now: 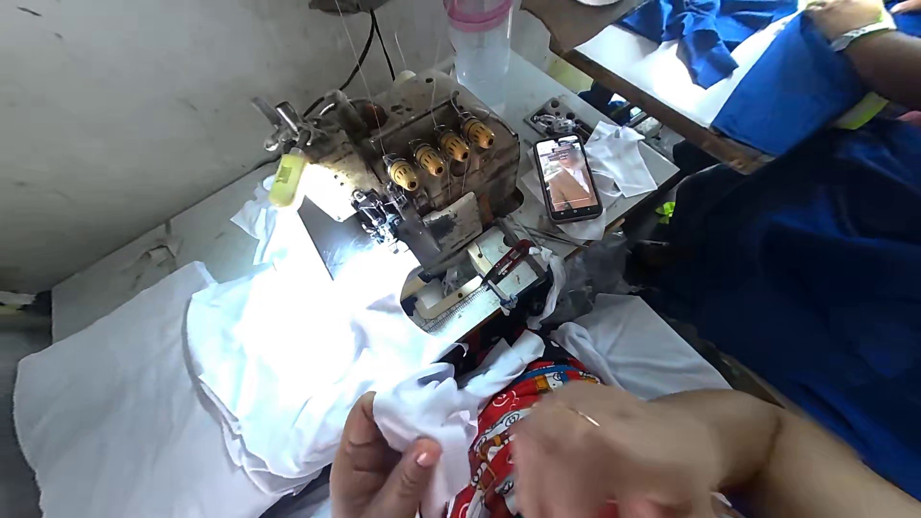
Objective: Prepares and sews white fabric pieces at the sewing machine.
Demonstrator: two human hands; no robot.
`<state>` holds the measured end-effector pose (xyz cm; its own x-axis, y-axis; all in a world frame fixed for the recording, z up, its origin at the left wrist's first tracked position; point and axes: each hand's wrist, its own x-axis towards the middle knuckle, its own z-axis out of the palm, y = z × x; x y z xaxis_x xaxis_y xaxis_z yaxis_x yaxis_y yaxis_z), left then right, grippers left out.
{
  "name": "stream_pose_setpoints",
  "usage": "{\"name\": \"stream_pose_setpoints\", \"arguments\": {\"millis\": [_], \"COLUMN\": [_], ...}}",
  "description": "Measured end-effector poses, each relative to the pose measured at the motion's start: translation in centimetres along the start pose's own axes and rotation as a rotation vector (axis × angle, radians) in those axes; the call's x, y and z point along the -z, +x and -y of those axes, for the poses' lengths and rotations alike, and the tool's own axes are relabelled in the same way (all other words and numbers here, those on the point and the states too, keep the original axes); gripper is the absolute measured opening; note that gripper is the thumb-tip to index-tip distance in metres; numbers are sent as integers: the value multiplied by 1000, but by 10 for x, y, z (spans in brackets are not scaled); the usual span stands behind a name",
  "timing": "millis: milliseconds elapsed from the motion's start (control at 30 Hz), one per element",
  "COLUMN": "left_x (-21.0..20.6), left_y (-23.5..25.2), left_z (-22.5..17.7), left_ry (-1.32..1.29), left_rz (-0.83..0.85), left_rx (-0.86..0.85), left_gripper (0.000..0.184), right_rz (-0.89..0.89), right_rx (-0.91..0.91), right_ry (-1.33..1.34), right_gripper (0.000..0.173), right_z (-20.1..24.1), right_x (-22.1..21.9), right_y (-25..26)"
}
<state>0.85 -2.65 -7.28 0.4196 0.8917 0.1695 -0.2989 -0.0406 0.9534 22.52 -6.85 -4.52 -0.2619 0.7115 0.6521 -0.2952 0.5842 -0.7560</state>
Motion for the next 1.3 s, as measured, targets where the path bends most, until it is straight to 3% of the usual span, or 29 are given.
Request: {"name": "stream_pose_setpoints", "arguments": {"millis": [133, 300, 433, 567, 733, 933, 1033, 1100, 1167, 1300], "left_x": [-15, -21, -15, -3, -9, -6, -1, 4, 5, 5], "left_y": [6, 11, 16, 18, 20, 22, 16, 15, 15, 21], "left_z": [8, 12, 18, 26, 31, 31, 37, 40, 42, 46], "left_ry": [149, 208, 216, 148, 133, 107, 123, 151, 305, 630], "left_rz": [-105, -159, -168, -236, -318, -245, -168, -70, -55, -116], "left_rx": [-64, -82, -108, -98, -22, -71, -133, -137, -147, -228], "left_gripper": [38, 48, 38, 32, 47, 62, 33, 27, 27, 6], "right_rz": [-98, -109, -147, -74, -83, -10, -49, -125, -201, -309], "right_rx": [-210, -134, -130, -138, -94, 7, 8, 1, -24, -72], "right_ry": [-15, -295, -303, -285, -174, -183, -254, -301, -310, -303], "right_gripper": [47, 53, 30, 14, 13, 21, 20, 17, 15, 11], "right_z": [-50, -57, -63, -57, -56, -58, -61, -66, -72, -82], "right_x": [-19, -15, -14, 1, 3, 9, 12, 15, 17, 22], "right_y": [-14, -18, -18, -18, -18, -18, -18, -18, -19, -21]}}
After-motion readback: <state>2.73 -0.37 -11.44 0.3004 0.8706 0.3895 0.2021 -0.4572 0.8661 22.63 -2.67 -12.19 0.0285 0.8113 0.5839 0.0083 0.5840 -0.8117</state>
